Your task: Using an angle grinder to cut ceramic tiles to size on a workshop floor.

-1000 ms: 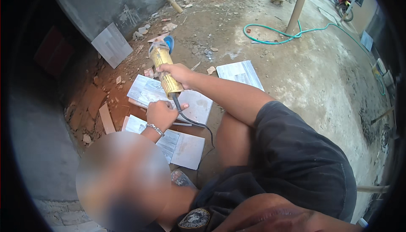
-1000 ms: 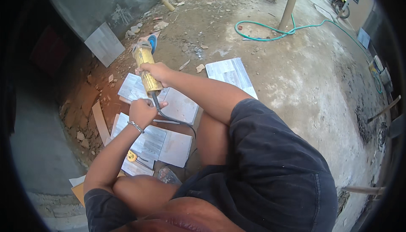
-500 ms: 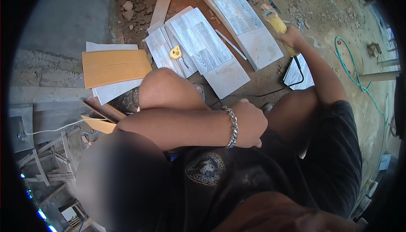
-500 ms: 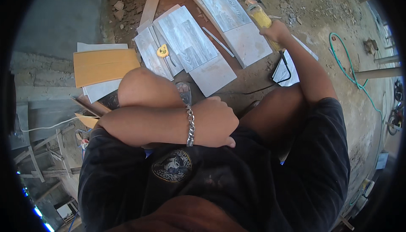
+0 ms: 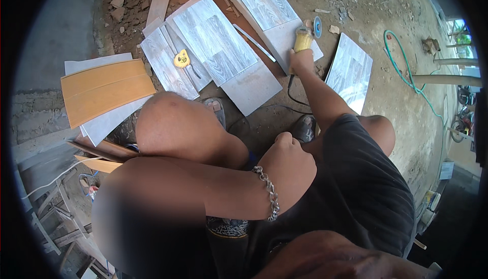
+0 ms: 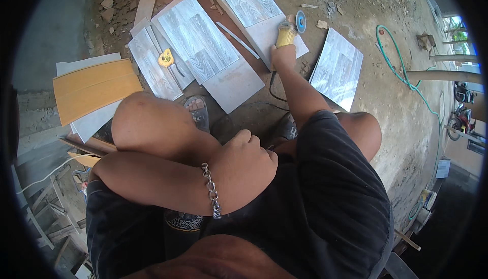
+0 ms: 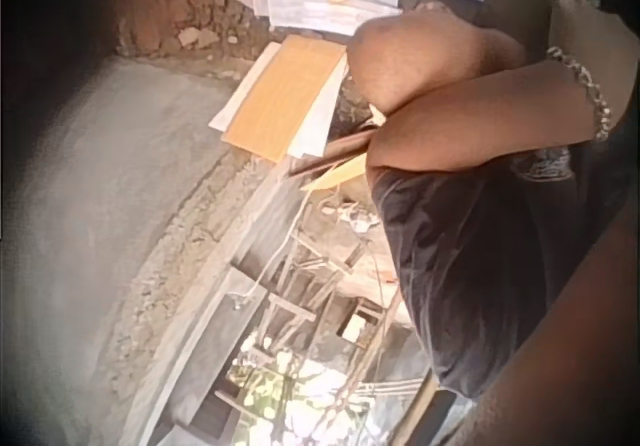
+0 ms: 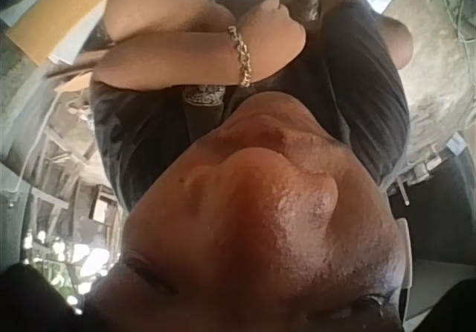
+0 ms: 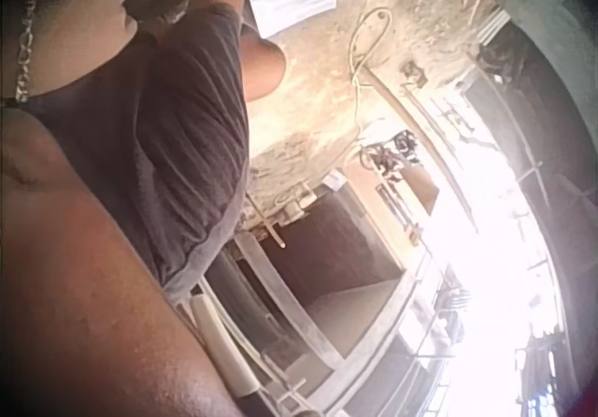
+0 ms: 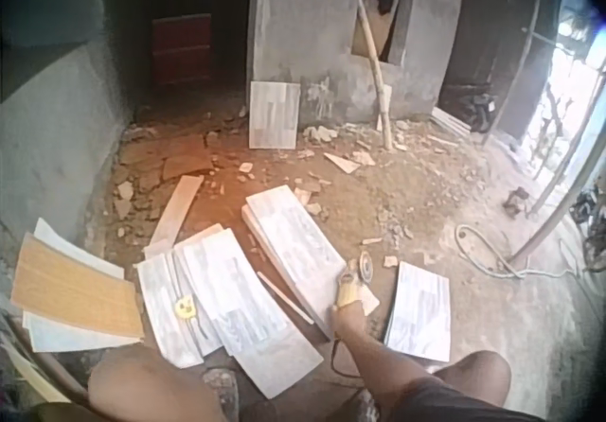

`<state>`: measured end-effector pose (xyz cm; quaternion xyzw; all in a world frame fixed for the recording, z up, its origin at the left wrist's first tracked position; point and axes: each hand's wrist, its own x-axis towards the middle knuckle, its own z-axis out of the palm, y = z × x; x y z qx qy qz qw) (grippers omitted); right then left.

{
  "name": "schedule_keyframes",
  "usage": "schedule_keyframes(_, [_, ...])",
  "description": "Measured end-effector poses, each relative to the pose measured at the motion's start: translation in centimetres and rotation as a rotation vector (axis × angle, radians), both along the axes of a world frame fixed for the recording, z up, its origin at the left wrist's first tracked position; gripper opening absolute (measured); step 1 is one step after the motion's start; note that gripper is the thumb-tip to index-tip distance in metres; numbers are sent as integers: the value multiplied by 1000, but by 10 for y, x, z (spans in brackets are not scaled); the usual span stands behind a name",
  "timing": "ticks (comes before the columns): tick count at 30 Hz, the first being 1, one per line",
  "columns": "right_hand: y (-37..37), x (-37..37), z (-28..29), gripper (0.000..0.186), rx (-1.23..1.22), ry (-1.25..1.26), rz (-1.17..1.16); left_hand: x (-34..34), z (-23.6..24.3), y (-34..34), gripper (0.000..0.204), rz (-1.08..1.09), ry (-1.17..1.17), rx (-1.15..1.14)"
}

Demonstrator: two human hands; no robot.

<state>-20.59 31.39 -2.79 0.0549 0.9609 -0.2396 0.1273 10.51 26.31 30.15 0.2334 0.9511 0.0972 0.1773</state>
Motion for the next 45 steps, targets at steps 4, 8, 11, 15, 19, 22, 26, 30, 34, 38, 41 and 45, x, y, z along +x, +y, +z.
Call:
schedule_keyframes(4, [-16, 21, -4, 68, 61, 120, -60, 3, -5, -7, 12, 33, 35, 45])
schedule_keyframes(8, [-29, 24, -5, 68, 119, 129, 72, 5, -14, -20, 13, 75, 41, 60])
schedule_keyframes(11, [-35, 22, -18, 67, 268, 235, 97, 2, -19, -30, 21, 99, -39, 109])
schedule_keyframes(15, [-27, 22, -15, 61, 262, 222, 162, 2, -23, -36, 27, 73, -62, 104])
schedule_keyframes(19, [-27, 30, -11, 58, 273, 226, 181, 3, -24, -43, 29, 51, -94, 167])
schedule_keyframes(22, [-24, 27, 0, 72, 237, 101, 192, 4, -20, -49, 31, 25, -104, 190])
schedule_keyframes(26, [-20, 19, 26, 100, 247, -124, 314, -3, -9, -63, 31, 36, -124, 176])
schedule_keyframes(30, [-22, 9, 18, 108, 281, -164, 265, -19, -11, -72, 36, 43, -182, 72])
schedule_keyframes(34, [-12, 1, 3, 110, 165, -212, 195, -31, -12, -60, 42, 46, -193, 15])
schedule_keyframes(38, [-30, 14, 18, 98, 215, -184, 277, -33, -2, -57, 48, 91, -368, -46])
schedule_keyframes(41, [-17, 10, 1, 90, 177, -130, 145, -36, -6, -53, 51, 72, -291, 23])
schedule_keyframes(45, [-25, 6, -7, 84, 182, -119, 132, -38, -7, -54, 50, 86, -343, 4])
